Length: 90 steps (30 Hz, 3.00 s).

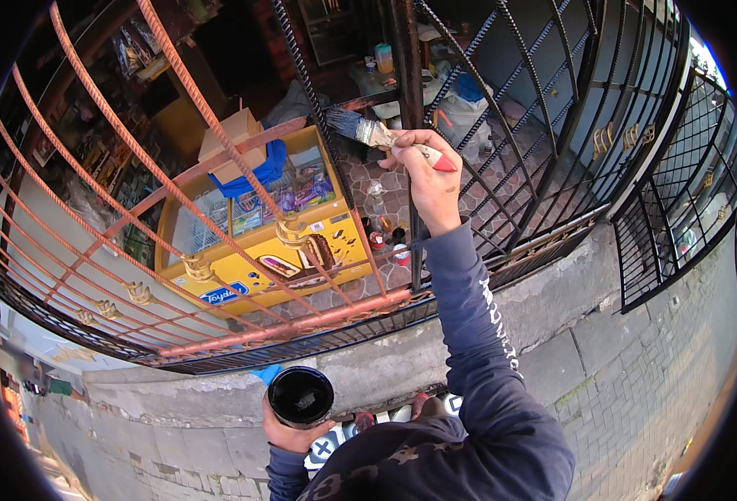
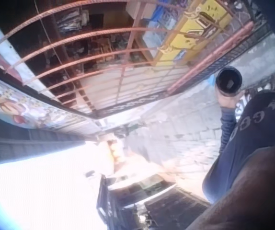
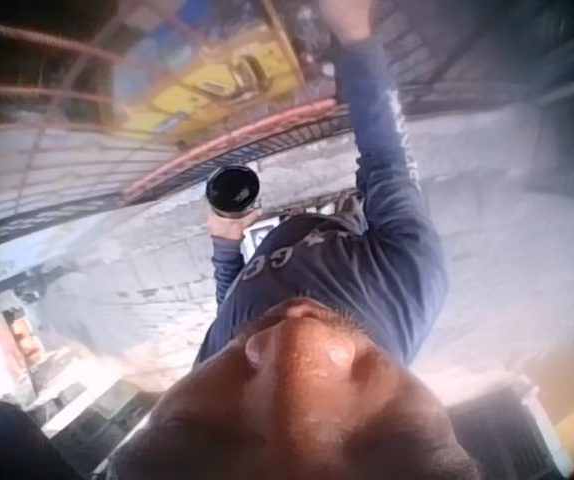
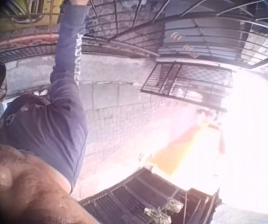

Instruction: The person paints a metal gate black using a paintbrush and a paint can. They repeatedly dip the brush into the can and apply paint to vertical bars and horizontal rails of the gate in front of a shop.

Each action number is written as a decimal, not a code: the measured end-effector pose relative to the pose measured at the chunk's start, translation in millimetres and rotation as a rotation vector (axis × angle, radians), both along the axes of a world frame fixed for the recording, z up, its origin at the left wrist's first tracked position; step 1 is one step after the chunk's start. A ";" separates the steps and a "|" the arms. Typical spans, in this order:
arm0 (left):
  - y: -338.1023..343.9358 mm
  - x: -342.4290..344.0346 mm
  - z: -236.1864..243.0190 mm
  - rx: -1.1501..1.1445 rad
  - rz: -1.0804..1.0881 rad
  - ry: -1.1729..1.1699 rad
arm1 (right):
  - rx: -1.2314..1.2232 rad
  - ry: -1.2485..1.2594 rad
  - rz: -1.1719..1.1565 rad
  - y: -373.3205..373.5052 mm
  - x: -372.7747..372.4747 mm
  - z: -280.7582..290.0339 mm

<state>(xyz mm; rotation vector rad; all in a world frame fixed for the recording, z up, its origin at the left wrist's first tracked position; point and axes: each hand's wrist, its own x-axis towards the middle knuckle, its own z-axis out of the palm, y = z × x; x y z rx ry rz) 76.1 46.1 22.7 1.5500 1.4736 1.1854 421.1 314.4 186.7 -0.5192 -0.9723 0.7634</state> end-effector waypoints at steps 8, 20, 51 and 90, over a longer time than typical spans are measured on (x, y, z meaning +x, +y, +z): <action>1.3 2.6 11.3 -0.022 0.002 -0.020 | 0.276 -0.234 -0.176 -1.6 1.2 -6.6; 5.1 -7.0 0.9 -0.026 0.007 -0.106 | 0.442 -0.859 -0.730 -2.8 -32.7 -27.3; 2.1 -13.8 -7.1 0.066 -0.001 -0.021 | 0.663 -1.137 -0.693 -9.2 -11.5 -35.1; -1.2 9.4 -2.2 0.052 0.001 -0.085 | 0.025 -0.239 -0.106 -11.1 5.1 21.0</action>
